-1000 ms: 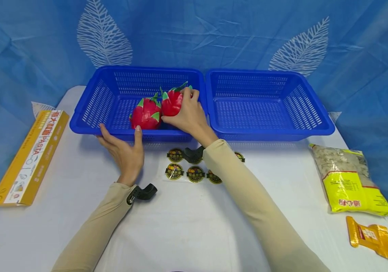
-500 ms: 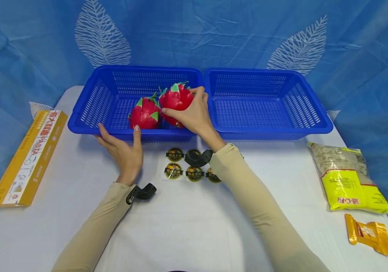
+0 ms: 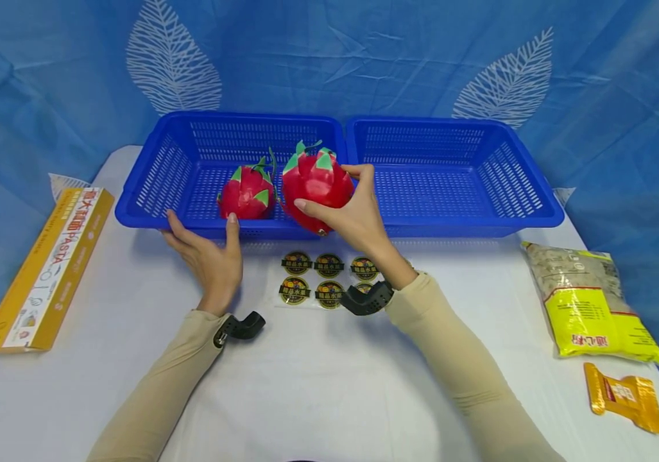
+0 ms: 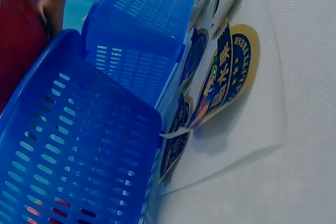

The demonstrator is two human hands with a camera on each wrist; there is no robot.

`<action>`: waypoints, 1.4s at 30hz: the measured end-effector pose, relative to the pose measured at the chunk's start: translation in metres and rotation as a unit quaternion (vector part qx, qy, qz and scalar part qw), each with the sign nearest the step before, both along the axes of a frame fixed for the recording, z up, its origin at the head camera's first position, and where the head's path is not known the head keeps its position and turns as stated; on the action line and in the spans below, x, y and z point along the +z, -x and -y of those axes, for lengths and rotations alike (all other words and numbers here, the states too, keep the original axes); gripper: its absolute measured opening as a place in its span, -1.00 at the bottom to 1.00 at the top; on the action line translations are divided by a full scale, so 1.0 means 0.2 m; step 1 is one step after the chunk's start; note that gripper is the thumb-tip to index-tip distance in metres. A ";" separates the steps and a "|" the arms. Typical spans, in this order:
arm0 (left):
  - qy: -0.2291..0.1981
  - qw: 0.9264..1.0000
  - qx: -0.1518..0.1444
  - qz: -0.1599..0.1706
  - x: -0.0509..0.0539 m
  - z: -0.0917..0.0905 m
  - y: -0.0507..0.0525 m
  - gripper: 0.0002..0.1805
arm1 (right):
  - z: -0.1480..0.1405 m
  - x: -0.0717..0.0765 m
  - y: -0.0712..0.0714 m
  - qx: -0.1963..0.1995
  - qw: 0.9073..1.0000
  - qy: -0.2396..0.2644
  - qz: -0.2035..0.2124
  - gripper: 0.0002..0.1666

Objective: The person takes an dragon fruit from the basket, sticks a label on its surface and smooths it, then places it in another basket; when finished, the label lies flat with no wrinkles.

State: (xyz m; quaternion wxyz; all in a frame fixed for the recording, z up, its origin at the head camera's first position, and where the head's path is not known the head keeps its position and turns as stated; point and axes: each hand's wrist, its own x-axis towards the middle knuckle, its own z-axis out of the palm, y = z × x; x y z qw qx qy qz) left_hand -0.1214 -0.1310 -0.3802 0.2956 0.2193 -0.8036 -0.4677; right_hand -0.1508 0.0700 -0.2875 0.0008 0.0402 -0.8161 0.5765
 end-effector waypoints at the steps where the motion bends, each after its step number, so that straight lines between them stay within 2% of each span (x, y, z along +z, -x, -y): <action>1: 0.000 1.000 0.000 0.001 0.00 0.00 0.00 0.01 | -0.01 0.00 -0.02 0.004 1.000 0.005 -0.003 -0.01; 9: 0.006 1.000 0.004 0.003 -0.01 0.01 0.01 0.02 | -0.11 -0.06 -0.21 0.027 0.998 0.047 -0.016 -0.04; 16: 0.002 1.000 0.000 0.005 -0.01 0.01 0.00 0.02 | -0.16 -0.15 -0.39 0.024 0.997 0.049 -0.055 -0.01; 21: 0.004 1.000 0.003 0.003 -0.02 0.01 0.00 0.02 | -0.17 -0.23 -0.51 0.024 0.996 0.058 -0.059 0.01; 30: 0.002 1.000 0.005 0.004 -0.02 0.01 0.01 0.03 | -0.18 -0.40 -0.74 0.051 0.988 0.066 -0.131 0.05; 36: -0.001 1.000 0.004 0.000 -0.01 0.01 0.01 0.02 | -0.16 -0.48 -0.83 0.083 0.986 0.078 -0.119 0.05; 42: 0.001 1.000 0.002 0.003 -0.01 0.01 0.01 0.01 | -0.16 -0.52 -0.92 0.096 0.991 0.066 -0.072 0.01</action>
